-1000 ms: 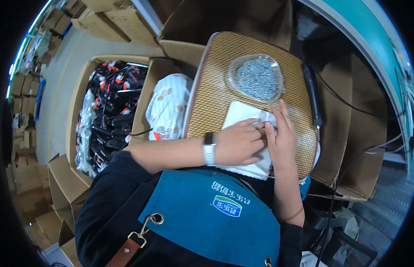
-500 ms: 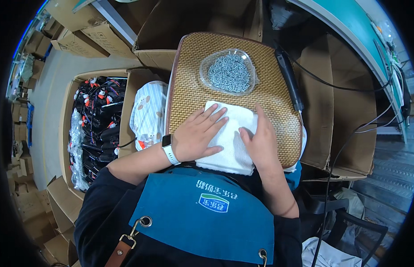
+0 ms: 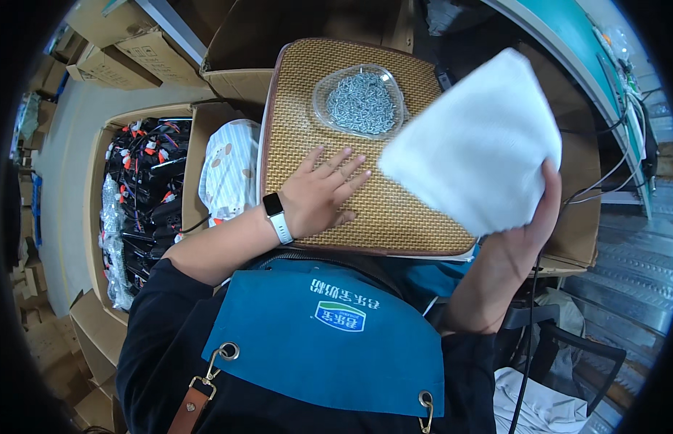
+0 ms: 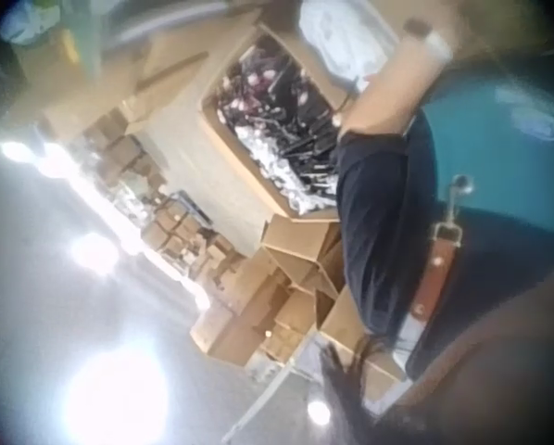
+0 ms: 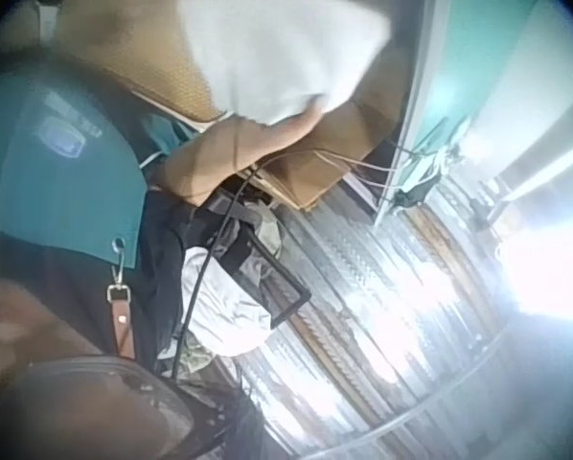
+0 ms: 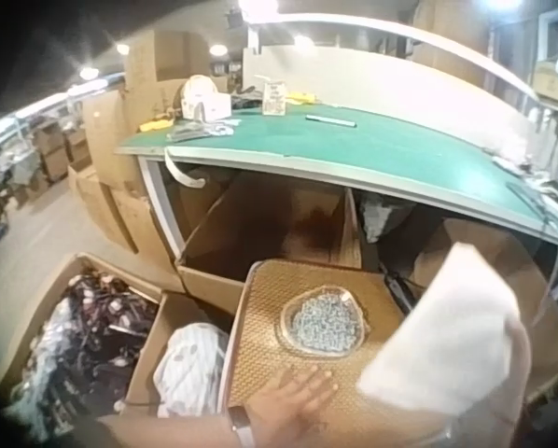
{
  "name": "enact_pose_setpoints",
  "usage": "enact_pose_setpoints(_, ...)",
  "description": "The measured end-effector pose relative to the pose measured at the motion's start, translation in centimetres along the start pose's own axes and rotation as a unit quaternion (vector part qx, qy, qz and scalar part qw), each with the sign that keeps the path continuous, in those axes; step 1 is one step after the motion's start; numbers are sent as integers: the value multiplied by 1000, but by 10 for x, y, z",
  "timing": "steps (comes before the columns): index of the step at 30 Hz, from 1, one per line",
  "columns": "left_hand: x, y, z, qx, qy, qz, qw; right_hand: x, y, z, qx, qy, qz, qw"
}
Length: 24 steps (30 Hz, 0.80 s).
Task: The person assembles a digital display device by installing a circuit board into a plastic casing, then securing the casing with screws using a power screwdriver.
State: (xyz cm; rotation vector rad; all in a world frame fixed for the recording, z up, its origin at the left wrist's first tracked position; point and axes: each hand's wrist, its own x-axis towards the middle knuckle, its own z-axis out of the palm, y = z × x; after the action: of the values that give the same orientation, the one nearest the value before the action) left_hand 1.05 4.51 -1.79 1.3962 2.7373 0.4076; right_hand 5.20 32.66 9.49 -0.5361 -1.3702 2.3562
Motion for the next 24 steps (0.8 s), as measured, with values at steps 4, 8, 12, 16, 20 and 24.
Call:
enact_pose_setpoints(4, -3, 1, -5, 35, -78, 19, 996, 22, -14, 74, -106, -69, -231, 965)
enact_pose_setpoints(8, -26, 16, 8, 42, -141, 78, 986, 84, -29, 108, 54, -40, -15, 998)
enact_pose_setpoints(12, -48, 14, 17, -55, -51, 103, 992, 103, -36, 76, 81, -247, 137, 956)
enact_pose_setpoints(16, -94, -22, -50, -326, 31, 37, 944, 79, -24, 39, 22, -236, 174, 956)
enact_pose_setpoints(20, -179, -89, -76, -194, 203, -326, 903, 113, -24, -15, -29, -100, 204, 973)
enact_pose_setpoints(24, -173, -91, -103, -213, 291, -283, 889, 103, -24, -14, -66, -84, 185, 977)
